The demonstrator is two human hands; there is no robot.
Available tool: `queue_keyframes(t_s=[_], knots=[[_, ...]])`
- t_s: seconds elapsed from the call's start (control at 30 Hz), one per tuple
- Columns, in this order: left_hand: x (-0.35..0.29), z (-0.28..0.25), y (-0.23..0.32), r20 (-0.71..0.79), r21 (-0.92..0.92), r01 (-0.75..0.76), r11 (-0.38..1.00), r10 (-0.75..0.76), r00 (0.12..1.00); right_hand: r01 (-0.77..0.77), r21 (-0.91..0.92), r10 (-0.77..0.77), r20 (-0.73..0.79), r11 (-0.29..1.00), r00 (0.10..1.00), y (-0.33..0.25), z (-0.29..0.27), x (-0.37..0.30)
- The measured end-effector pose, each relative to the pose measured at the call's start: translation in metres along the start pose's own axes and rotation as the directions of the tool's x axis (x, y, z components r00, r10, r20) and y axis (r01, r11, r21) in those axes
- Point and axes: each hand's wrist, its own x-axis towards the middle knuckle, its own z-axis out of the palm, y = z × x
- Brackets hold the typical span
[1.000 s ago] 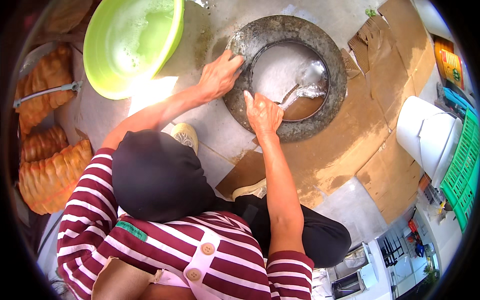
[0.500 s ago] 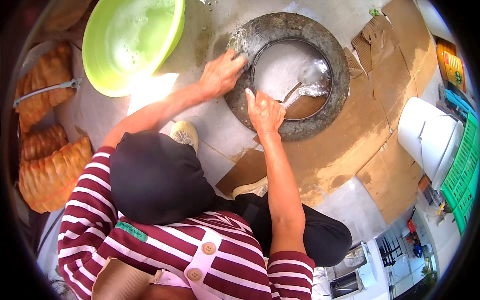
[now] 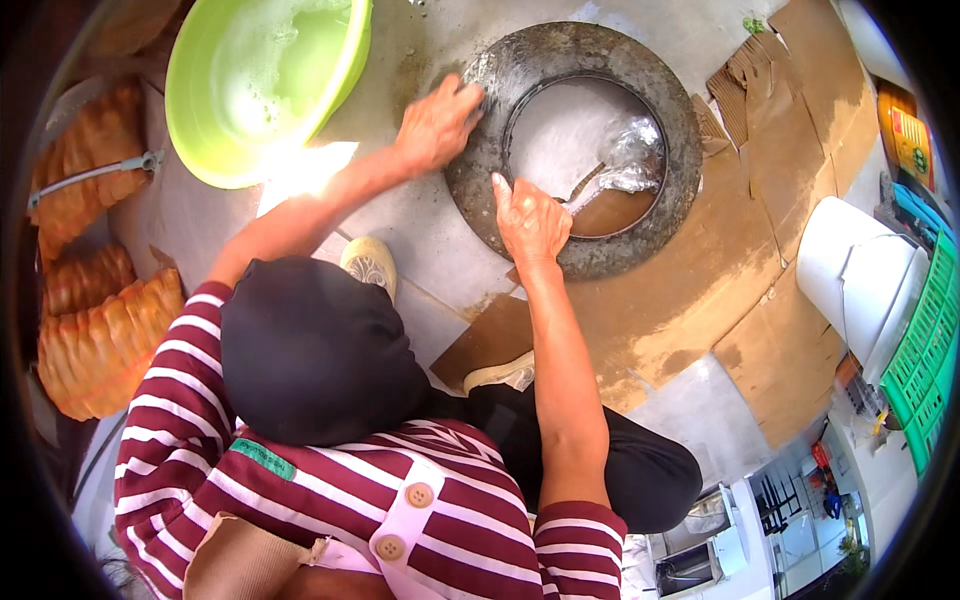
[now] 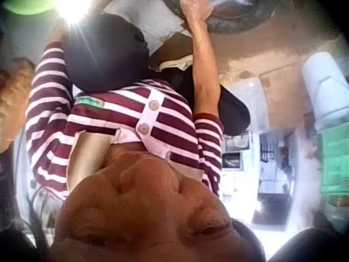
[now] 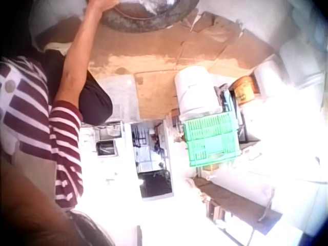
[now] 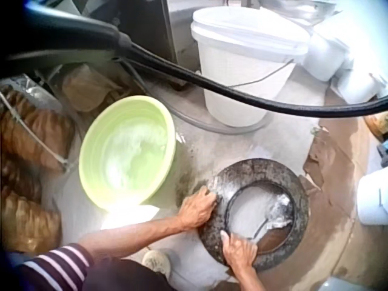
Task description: The person scrubs the outer and inner surfaces of a large circular stone object with a metal scouring pad and soapy water from a basin.
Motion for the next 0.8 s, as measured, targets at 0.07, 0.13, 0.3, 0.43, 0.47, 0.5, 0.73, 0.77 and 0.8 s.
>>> queue_keyframes(t_s=[0.07,0.13,0.3,0.43,0.47,0.5,0.73,0.77,0.8], knots=[[0.039,0.000,-0.014,-0.020,0.048,0.057,0.997,-0.056,0.998,0.002,0.013,-0.001,-0.027,1.000,1.000,-0.004,-0.003,0.004],[0.060,-0.004,-0.025,-0.062,0.089,0.187,0.978,-0.182,0.981,0.025,0.034,-0.024,-0.020,0.999,1.000,-0.005,0.000,0.003],[-0.014,-0.003,-0.008,0.078,0.022,0.077,0.997,-0.079,0.994,0.015,0.017,-0.014,-0.027,1.000,1.000,-0.001,0.003,0.003],[0.009,-0.005,-0.011,0.043,0.016,0.123,0.992,-0.123,0.991,0.017,-0.003,-0.017,-0.014,1.000,1.000,0.000,0.002,0.002],[0.023,-0.004,-0.013,0.026,0.025,0.120,0.992,-0.121,0.992,-0.006,0.006,0.006,0.022,1.000,1.000,0.000,0.002,-0.002],[0.039,-0.002,-0.019,-0.006,0.050,0.140,0.989,-0.140,0.990,-0.025,0.018,0.024,0.041,1.000,0.999,-0.001,0.000,-0.001],[-0.001,-0.009,-0.005,0.049,0.059,0.129,0.990,-0.131,0.990,-0.028,-0.014,0.028,0.063,1.000,0.998,-0.003,-0.004,0.003],[-0.020,-0.013,-0.002,0.088,0.062,0.078,0.995,-0.084,0.993,-0.035,-0.013,0.036,0.079,0.999,0.996,-0.004,-0.005,0.003],[-0.032,-0.020,0.007,0.158,0.074,0.133,0.988,-0.144,0.977,-0.025,0.004,0.025,0.054,1.000,0.998,-0.003,-0.003,0.003]])
